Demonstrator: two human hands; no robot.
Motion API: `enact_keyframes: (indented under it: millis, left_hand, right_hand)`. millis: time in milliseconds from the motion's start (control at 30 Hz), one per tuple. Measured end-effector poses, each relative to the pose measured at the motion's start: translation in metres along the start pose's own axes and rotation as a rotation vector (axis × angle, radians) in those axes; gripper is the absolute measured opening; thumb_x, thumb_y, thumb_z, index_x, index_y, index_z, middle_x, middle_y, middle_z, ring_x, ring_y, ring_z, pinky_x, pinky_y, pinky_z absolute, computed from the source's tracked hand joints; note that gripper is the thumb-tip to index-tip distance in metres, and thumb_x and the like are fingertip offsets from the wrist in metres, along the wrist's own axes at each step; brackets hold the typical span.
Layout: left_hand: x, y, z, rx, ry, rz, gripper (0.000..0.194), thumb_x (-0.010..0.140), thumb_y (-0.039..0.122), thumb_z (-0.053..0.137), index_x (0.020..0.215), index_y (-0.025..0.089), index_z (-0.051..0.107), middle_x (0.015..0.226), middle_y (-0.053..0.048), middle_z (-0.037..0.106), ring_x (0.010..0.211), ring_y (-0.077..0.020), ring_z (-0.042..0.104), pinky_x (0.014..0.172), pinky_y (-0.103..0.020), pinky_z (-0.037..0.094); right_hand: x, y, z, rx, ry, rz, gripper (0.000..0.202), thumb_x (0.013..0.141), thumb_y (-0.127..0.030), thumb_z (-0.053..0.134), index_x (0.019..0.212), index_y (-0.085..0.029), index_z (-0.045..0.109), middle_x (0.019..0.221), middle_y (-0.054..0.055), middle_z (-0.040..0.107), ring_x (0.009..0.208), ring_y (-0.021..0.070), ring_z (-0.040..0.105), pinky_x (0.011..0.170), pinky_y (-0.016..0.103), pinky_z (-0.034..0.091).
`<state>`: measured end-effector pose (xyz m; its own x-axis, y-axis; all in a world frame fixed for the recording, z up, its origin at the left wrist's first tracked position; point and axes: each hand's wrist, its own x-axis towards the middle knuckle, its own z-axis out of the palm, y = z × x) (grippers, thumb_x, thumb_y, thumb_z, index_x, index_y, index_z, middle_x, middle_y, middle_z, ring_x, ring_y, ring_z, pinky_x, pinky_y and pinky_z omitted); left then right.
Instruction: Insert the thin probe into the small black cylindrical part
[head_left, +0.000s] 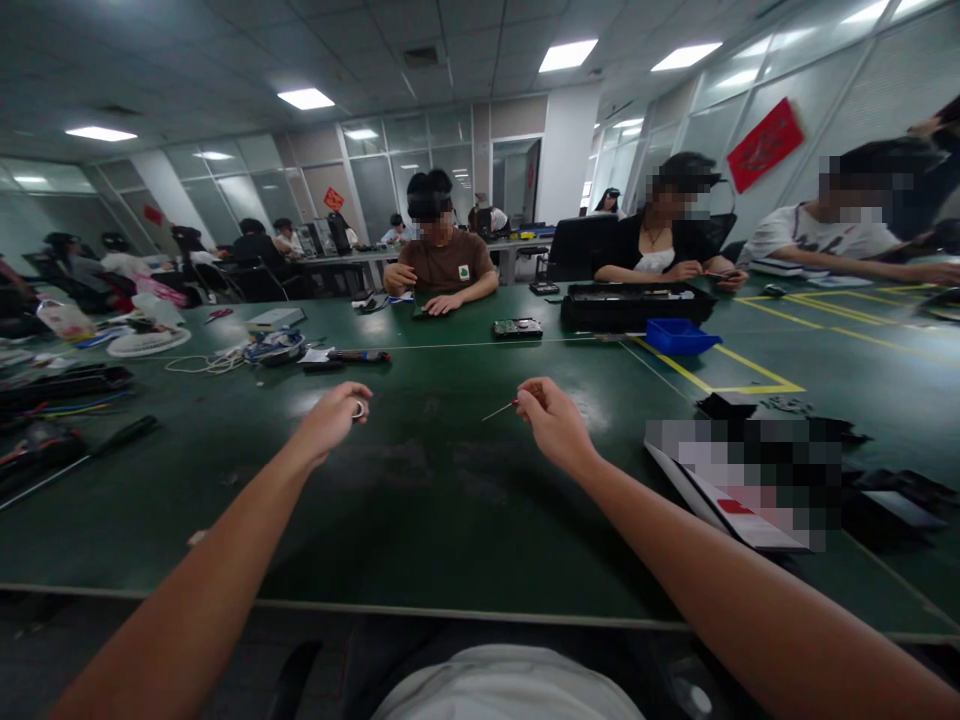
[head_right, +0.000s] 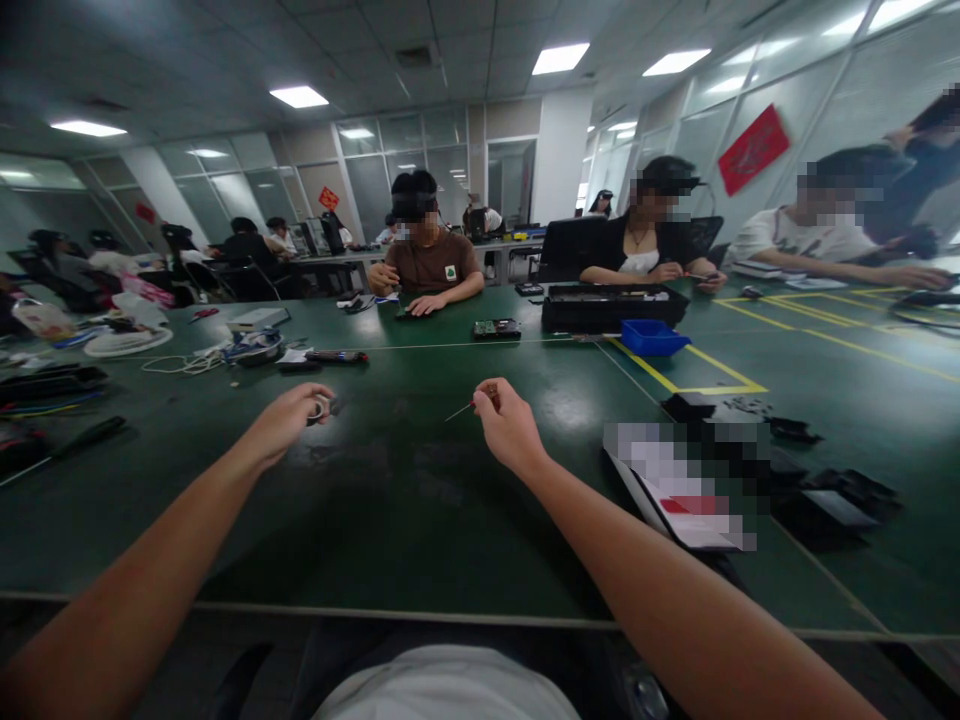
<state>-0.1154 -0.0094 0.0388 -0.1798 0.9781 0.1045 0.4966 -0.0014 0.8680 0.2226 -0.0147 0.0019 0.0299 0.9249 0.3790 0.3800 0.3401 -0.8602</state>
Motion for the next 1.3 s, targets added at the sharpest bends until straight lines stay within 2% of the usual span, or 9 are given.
enact_keyframes:
  millis: [100,167,233,333,467,633,867,1133,1300]
  left_hand:
    - [-0.007,0.03,0.041,0.034,-0.189,0.114,0.025,0.072,0.016,0.045,0.092,0.017,0.061,0.073,-0.002,0.061,0.073,-0.0181,0.058,0.072,-0.03,0.045]
    - [-0.013,0.046,0.066,0.064,-0.247,0.124,0.024,0.076,0.019,0.045,0.094,0.017,0.061,0.076,-0.004,0.062,0.077,-0.0196,0.06,0.072,-0.031,0.046]
    - [-0.016,0.055,0.09,0.135,-0.269,0.123,0.03,0.077,0.021,0.052,0.105,0.016,0.06,0.088,-0.007,0.065,0.082,-0.0212,0.061,0.071,-0.031,0.047]
    - [-0.018,0.055,0.121,0.243,-0.277,0.216,0.05,0.074,0.011,0.06,0.123,0.015,0.055,0.107,-0.011,0.067,0.09,-0.0226,0.063,0.077,-0.032,0.049]
    - [-0.016,0.038,0.145,0.251,-0.322,0.382,0.041,0.079,0.006,0.06,0.119,0.017,0.06,0.114,-0.011,0.068,0.103,-0.0235,0.064,0.091,-0.036,0.048]
    - [-0.017,0.022,0.147,0.266,-0.367,0.537,0.033,0.078,0.009,0.071,0.109,0.019,0.07,0.118,-0.008,0.069,0.112,-0.0244,0.062,0.104,-0.039,0.044]
    - [-0.021,0.024,0.142,0.212,-0.339,0.463,0.034,0.081,0.014,0.071,0.115,0.019,0.069,0.118,-0.007,0.071,0.111,-0.0242,0.064,0.102,-0.038,0.045]
    - [-0.021,0.023,0.139,0.155,-0.351,0.479,0.029,0.084,0.022,0.069,0.113,0.022,0.069,0.112,-0.002,0.073,0.106,-0.022,0.065,0.096,-0.034,0.047]
    - [-0.021,0.023,0.139,0.166,-0.308,0.468,0.032,0.084,0.024,0.07,0.116,0.023,0.07,0.116,-0.004,0.072,0.108,-0.023,0.065,0.099,-0.035,0.047]
  right_hand:
    - [-0.001,-0.005,-0.002,-0.052,-0.03,0.006,0.025,0.093,-0.044,0.052,0.09,-0.022,0.063,0.076,0.002,0.068,0.072,0.0191,0.064,0.071,0.033,0.045]
    - [-0.002,-0.008,-0.003,-0.096,-0.047,0.011,0.028,0.092,-0.048,0.054,0.085,-0.022,0.063,0.072,0.002,0.067,0.068,0.0187,0.063,0.067,0.033,0.044]
    - [-0.003,-0.011,-0.004,-0.118,-0.047,0.021,0.031,0.091,-0.05,0.055,0.084,-0.022,0.063,0.069,0.001,0.067,0.065,0.0183,0.061,0.065,0.033,0.043]
    - [-0.003,-0.01,-0.005,-0.095,-0.017,0.027,0.029,0.092,-0.049,0.054,0.083,-0.022,0.063,0.067,0.0,0.066,0.063,0.0178,0.06,0.064,0.032,0.042]
    - [-0.001,-0.006,-0.005,0.036,0.053,0.008,0.027,0.092,-0.046,0.052,0.083,-0.022,0.061,0.067,0.0,0.064,0.064,0.0175,0.06,0.066,0.033,0.045]
    - [0.001,-0.004,-0.003,0.168,0.076,-0.004,0.026,0.09,-0.047,0.055,0.088,-0.021,0.062,0.075,0.003,0.069,0.068,0.0185,0.064,0.067,0.034,0.05]
    - [0.0,-0.004,-0.001,0.136,0.04,-0.005,0.022,0.09,-0.044,0.056,0.086,-0.022,0.062,0.077,0.003,0.071,0.071,0.0193,0.067,0.07,0.036,0.053]
    - [-0.001,-0.008,-0.001,0.105,0.066,-0.015,0.022,0.09,-0.043,0.055,0.089,-0.022,0.062,0.078,0.004,0.072,0.071,0.0193,0.068,0.07,0.035,0.052]
    - [-0.003,-0.013,-0.005,-0.1,0.069,0.009,0.034,0.088,-0.053,0.06,0.074,-0.022,0.061,0.064,0.002,0.068,0.061,0.0187,0.064,0.065,0.033,0.046]
